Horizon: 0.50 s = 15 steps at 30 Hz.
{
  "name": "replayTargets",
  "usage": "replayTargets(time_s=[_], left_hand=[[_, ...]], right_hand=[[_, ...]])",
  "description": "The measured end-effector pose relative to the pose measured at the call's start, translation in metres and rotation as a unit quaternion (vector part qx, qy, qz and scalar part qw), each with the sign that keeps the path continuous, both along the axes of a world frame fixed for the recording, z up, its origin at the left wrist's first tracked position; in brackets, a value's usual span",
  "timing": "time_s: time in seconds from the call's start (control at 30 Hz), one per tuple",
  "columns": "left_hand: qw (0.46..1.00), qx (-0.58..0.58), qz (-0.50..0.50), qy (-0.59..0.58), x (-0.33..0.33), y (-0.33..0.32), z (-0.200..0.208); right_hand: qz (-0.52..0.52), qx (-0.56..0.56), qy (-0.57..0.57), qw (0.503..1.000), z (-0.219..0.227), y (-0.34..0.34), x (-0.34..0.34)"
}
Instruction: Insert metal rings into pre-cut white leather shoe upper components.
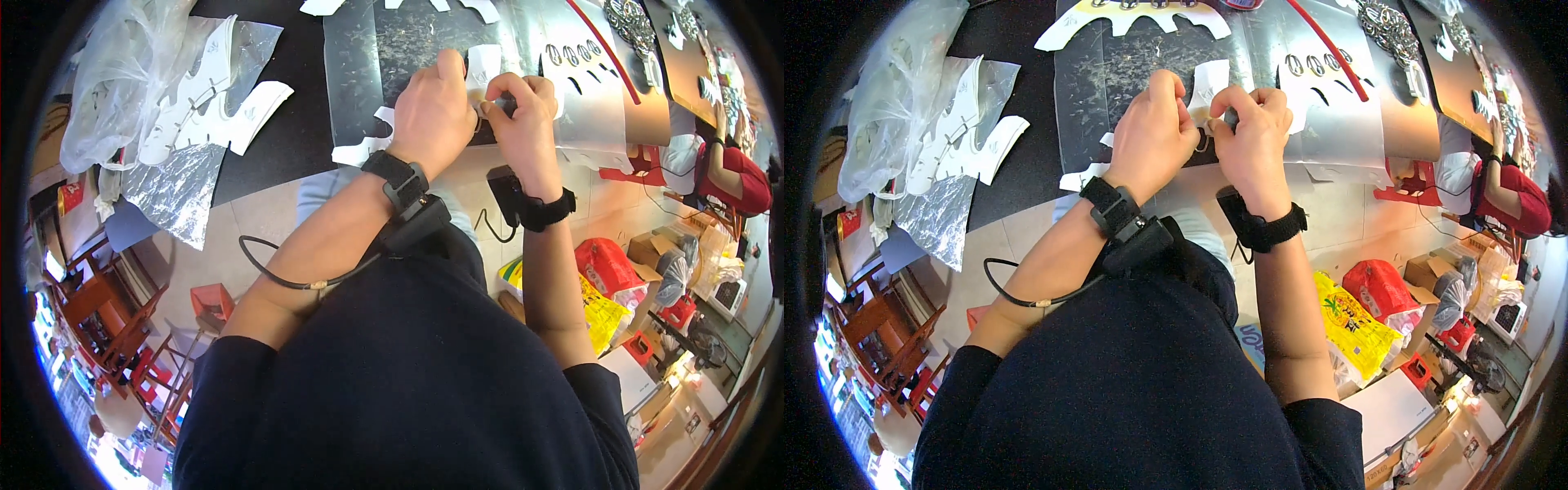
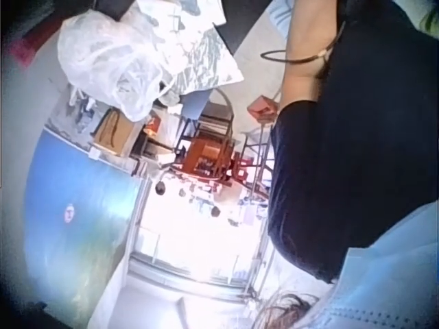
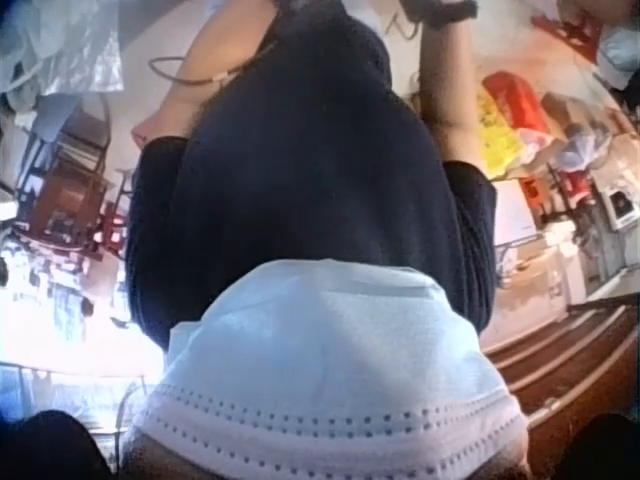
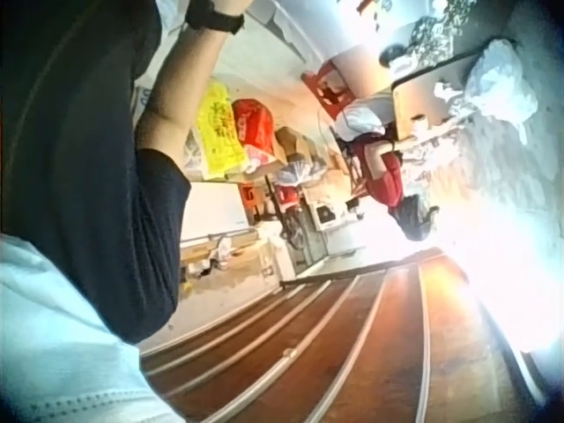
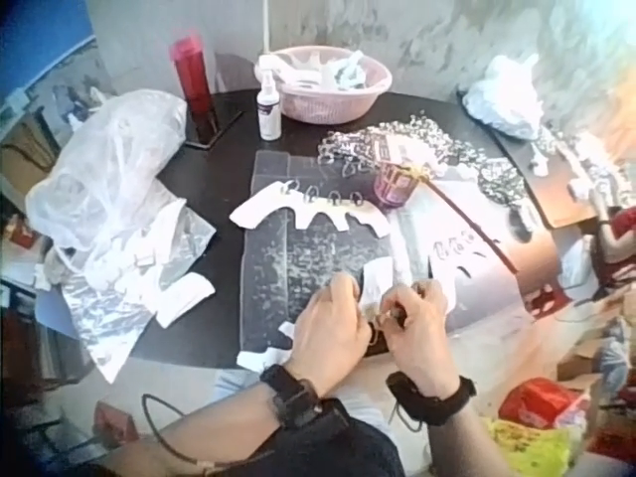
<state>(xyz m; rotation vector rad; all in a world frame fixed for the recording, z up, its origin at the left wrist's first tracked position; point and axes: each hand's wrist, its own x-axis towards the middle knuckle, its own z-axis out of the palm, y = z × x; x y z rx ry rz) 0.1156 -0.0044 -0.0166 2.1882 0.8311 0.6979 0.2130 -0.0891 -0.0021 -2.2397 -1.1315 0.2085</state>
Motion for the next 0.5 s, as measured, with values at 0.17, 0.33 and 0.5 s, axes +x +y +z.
replayTargets(time_s=[0.17, 0.33, 0.5], left_hand=[[1.0, 0.002, -0.003, -0.011, -0.0022, -0.0002, -0.0029], [1.0, 0.014, 0.0, -0.019, -0.0015, -0.0008, -0.0047], [0.999, 0.007, -0.012, -0.038, -0.0046, -0.0008, -0.0014]], right_hand=[[0.009, -0.003, -0.002, 1.0, -0.0006, -0.0005, 0.0002], [0.011, -0.018, -0.029, 0.999, -0.0003, -0.0014, 0.0007], [0.002, -0.034, -0.048, 0.998, -0.0071, -0.0019, 0.0029]])
